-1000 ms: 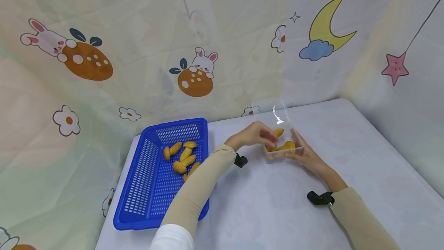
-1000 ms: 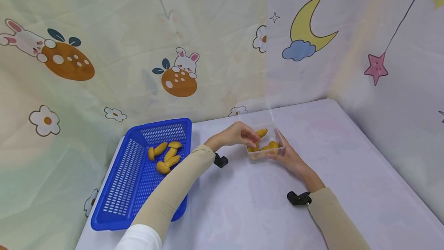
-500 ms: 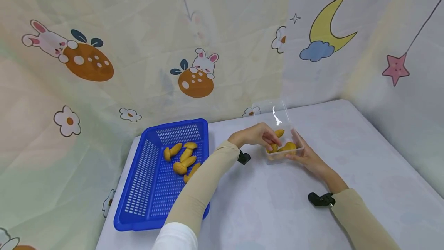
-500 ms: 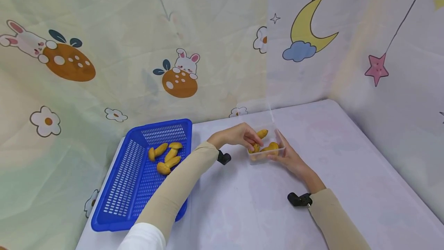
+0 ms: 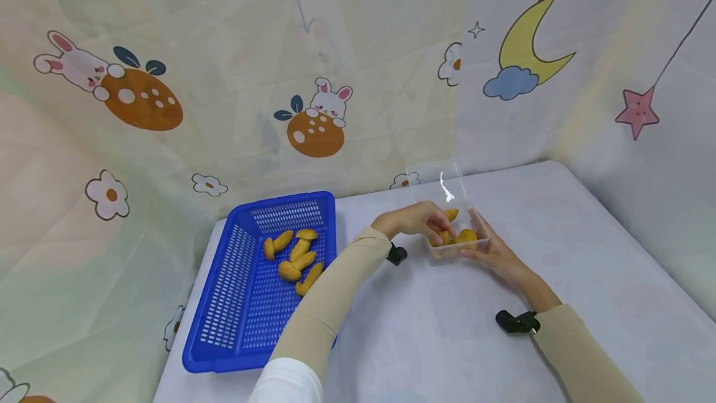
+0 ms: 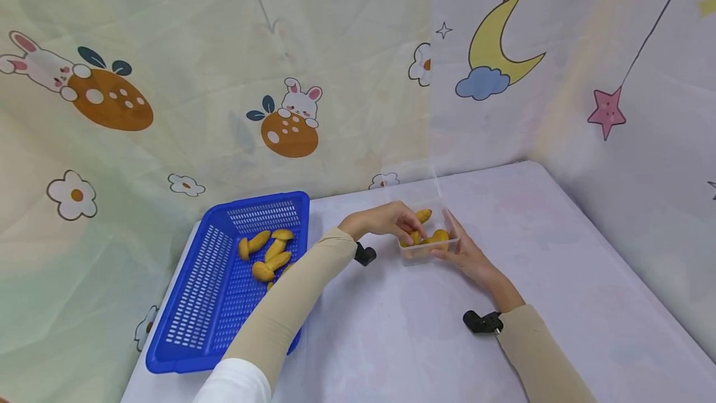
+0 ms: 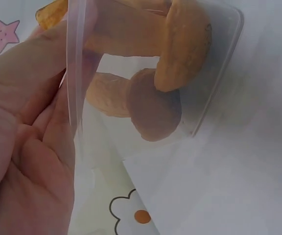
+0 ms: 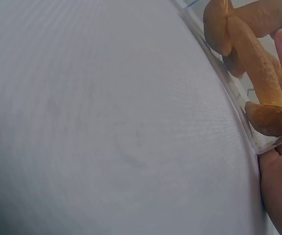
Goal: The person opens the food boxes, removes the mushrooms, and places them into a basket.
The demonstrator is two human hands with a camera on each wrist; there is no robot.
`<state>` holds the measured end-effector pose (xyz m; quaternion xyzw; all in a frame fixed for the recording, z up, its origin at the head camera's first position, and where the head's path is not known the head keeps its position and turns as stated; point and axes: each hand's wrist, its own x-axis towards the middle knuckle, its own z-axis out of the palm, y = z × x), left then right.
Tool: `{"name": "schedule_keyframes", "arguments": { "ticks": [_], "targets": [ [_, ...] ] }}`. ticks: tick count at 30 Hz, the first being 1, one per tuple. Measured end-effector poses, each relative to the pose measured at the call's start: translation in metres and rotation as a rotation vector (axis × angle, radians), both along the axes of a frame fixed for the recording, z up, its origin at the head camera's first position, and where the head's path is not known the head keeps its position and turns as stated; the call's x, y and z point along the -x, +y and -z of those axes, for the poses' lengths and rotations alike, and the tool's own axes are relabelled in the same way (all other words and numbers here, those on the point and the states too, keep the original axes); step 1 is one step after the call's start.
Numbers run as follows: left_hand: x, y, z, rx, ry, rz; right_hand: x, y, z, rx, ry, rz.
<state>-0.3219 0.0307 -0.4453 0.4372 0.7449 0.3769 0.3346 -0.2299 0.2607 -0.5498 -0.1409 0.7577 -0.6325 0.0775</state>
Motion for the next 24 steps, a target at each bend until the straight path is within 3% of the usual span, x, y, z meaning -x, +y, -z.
{"name": "schedule_keyframes", "arguments": {
  "ticks": [10,19,24],
  "targets": [
    [0.0025,-0.0005,0.0016,-0.057,0.067,-0.084,0.0011,0.0014,0.0002,-0.025,0.017,0.012],
    [0.0065,0.0001,-0.0035,-0.090,0.114,-0.037,0.0037,0.0034,0.0028,0.001,0.039,-0.006],
    [0.0085,-0.0015,-0.0050,-0.120,0.107,-0.052,0.0024,0.0025,0.0031,-0.017,0.013,0.002]
  ]
}}
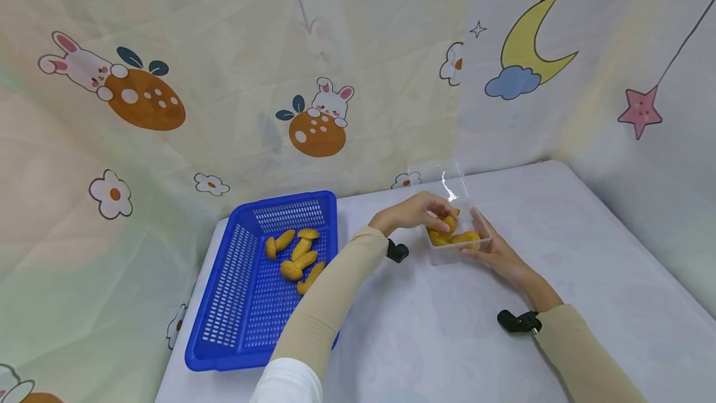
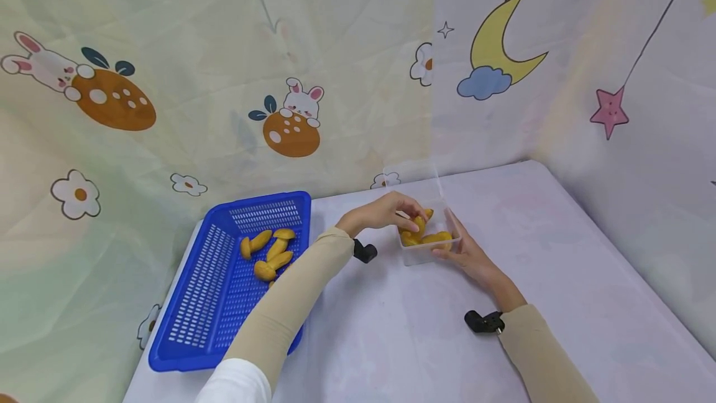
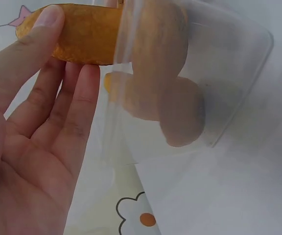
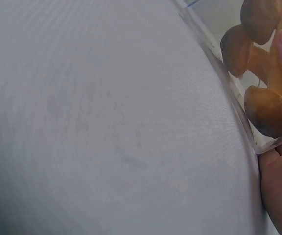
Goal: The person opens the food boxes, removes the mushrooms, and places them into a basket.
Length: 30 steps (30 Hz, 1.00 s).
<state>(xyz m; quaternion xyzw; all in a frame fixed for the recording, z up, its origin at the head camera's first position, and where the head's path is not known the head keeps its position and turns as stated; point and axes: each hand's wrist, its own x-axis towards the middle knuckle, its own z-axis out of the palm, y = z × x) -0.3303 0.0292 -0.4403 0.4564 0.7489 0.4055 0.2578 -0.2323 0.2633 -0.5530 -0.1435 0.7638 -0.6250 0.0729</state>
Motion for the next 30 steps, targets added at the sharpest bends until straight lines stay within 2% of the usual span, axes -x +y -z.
{"name": "schedule_keyframes", "arguments": {
  "ticks": [5,12,14,22,26,30],
  "targets": [
    [0.000,-0.003,-0.006,-0.027,-0.017,-0.052,-0.001,-0.002,-0.001,-0.004,-0.015,0.000],
    [-0.003,-0.011,-0.014,-0.080,-0.098,-0.205,-0.002,-0.004,-0.004,0.006,-0.023,-0.012],
    [-0.003,-0.013,-0.016,-0.109,-0.108,-0.225,-0.002,-0.004,-0.004,-0.004,-0.024,-0.007],
    [-0.007,-0.032,-0.034,-0.230,-0.256,-0.278,-0.002,-0.005,-0.005,-0.019,-0.019,0.007],
    [-0.011,-0.049,-0.043,-0.247,-0.274,-0.297,-0.002,-0.003,-0.005,-0.028,-0.007,0.011],
    [-0.014,-0.071,-0.054,-0.269,-0.232,-0.342,-0.003,-0.003,-0.005,-0.030,0.012,0.015]
  ]
}}
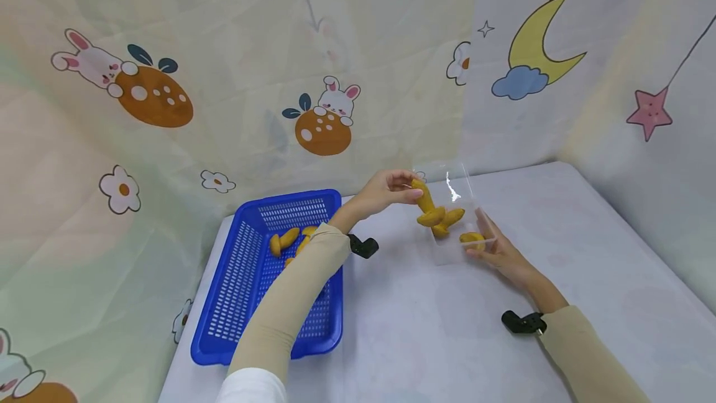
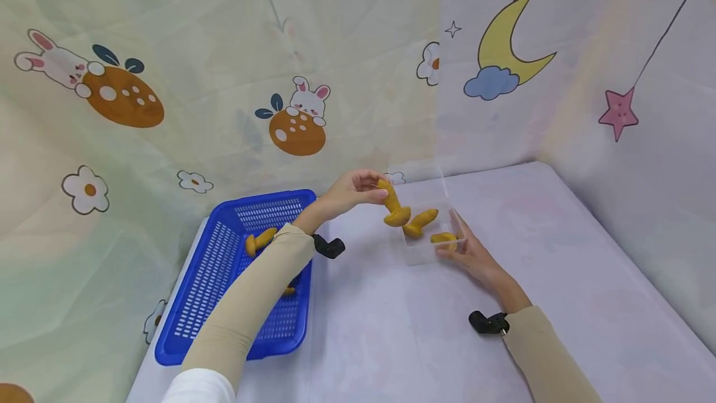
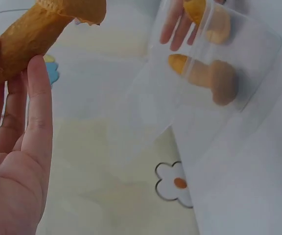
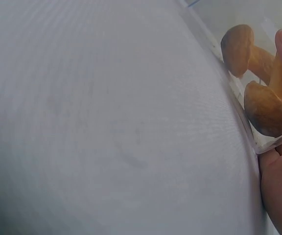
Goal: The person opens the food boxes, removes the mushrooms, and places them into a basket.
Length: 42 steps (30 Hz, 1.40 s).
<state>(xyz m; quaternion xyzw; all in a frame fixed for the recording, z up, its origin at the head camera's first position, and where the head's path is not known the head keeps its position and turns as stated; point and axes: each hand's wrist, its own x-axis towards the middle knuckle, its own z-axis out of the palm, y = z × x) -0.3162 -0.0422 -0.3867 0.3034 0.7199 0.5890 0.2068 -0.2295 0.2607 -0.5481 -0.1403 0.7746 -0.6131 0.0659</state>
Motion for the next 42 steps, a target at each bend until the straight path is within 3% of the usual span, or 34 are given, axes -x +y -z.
{"name": "schedule_keyframes", "arguments": {
  "ticks": [6,12,21,27,32,37,42],
  "targets": [
    [-0.003,-0.042,-0.016,-0.004,0.024,-0.096,0.000,0.000,0.000,-0.019,-0.014,0.007],
    [-0.005,-0.093,-0.025,0.008,0.016,-0.179,0.001,-0.001,0.001,-0.019,-0.006,0.006],
    [-0.017,-0.171,-0.019,0.011,-0.041,-0.335,0.001,-0.001,0.003,-0.007,0.022,-0.004],
    [-0.027,-0.211,-0.001,0.047,-0.080,-0.414,0.000,-0.002,0.000,-0.009,0.002,-0.007],
    [-0.029,-0.231,0.028,0.099,-0.086,-0.465,0.000,-0.001,-0.001,0.008,-0.003,-0.010],
    [-0.029,-0.238,0.057,0.090,-0.140,-0.492,0.000,-0.001,-0.001,0.018,-0.010,-0.015],
    [-0.034,-0.235,0.077,0.089,-0.175,-0.481,0.000,-0.002,-0.002,0.010,-0.021,-0.009]
  ]
}}
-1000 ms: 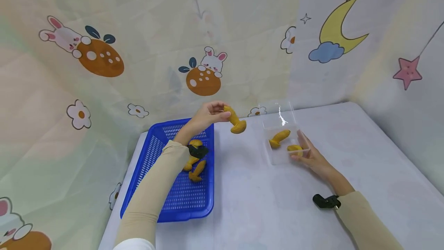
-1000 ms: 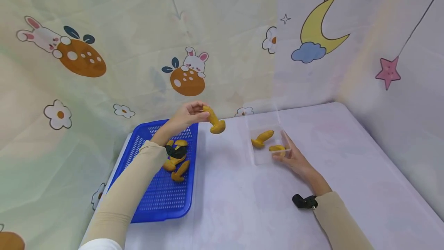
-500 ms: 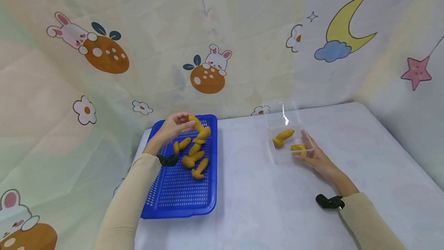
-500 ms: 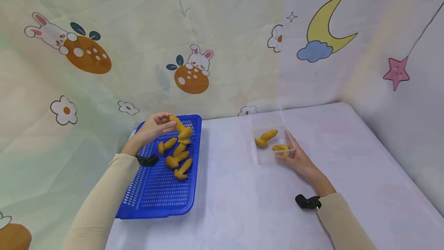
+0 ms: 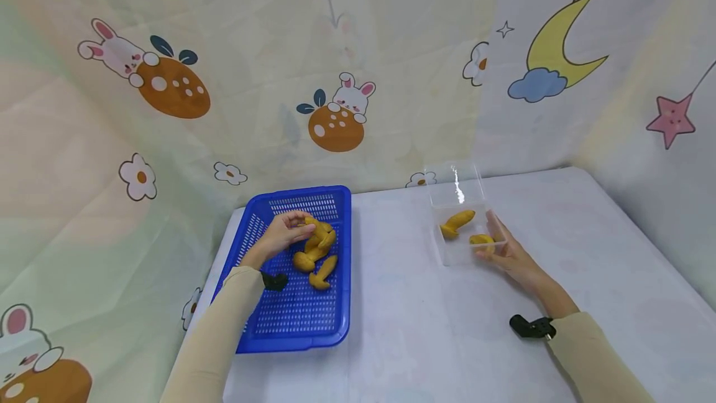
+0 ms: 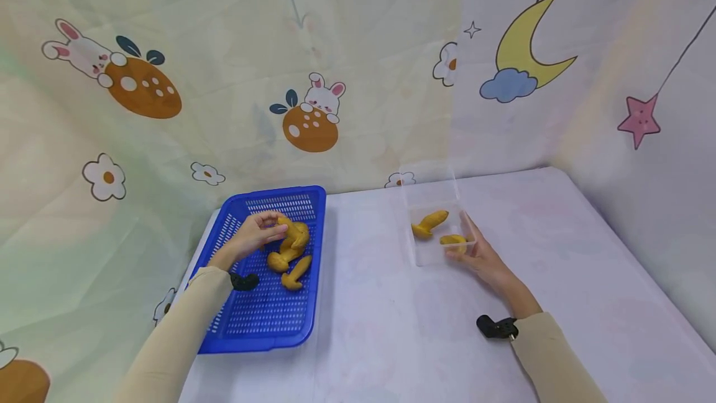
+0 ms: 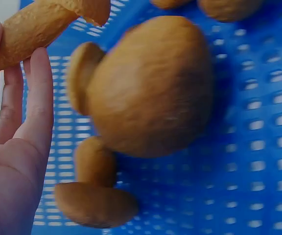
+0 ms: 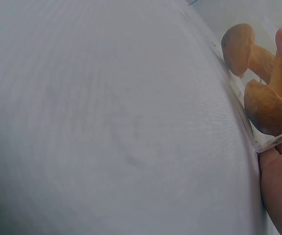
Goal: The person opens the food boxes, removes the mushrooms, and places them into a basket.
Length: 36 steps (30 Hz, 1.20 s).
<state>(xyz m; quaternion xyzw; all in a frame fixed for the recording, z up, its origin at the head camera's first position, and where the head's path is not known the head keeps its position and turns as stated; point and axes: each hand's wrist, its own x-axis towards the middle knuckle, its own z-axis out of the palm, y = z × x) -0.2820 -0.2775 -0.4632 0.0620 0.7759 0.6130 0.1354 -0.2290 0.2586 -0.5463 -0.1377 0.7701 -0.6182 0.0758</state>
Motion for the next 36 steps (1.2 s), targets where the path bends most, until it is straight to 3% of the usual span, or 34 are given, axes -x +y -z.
{"name": "schedule_keyframes", "arguments": {
  "ticks": [6,10,16,26,36],
  "targets": [
    [0.000,-0.001,0.015,-0.002,-0.008,0.030,0.001,0.000,0.001,0.014,0.000,0.002],
    [0.001,-0.004,0.014,0.057,0.039,0.020,0.002,0.000,0.003,0.029,0.016,-0.003],
    [0.003,-0.010,0.001,0.125,0.106,-0.031,0.001,0.000,0.002,0.039,0.021,-0.005],
    [0.008,-0.004,-0.029,0.110,0.148,-0.011,0.000,0.000,0.000,0.024,0.014,-0.004],
    [0.022,0.030,-0.056,0.035,0.175,0.112,-0.002,0.000,-0.002,0.001,-0.017,0.004]
  ]
}}
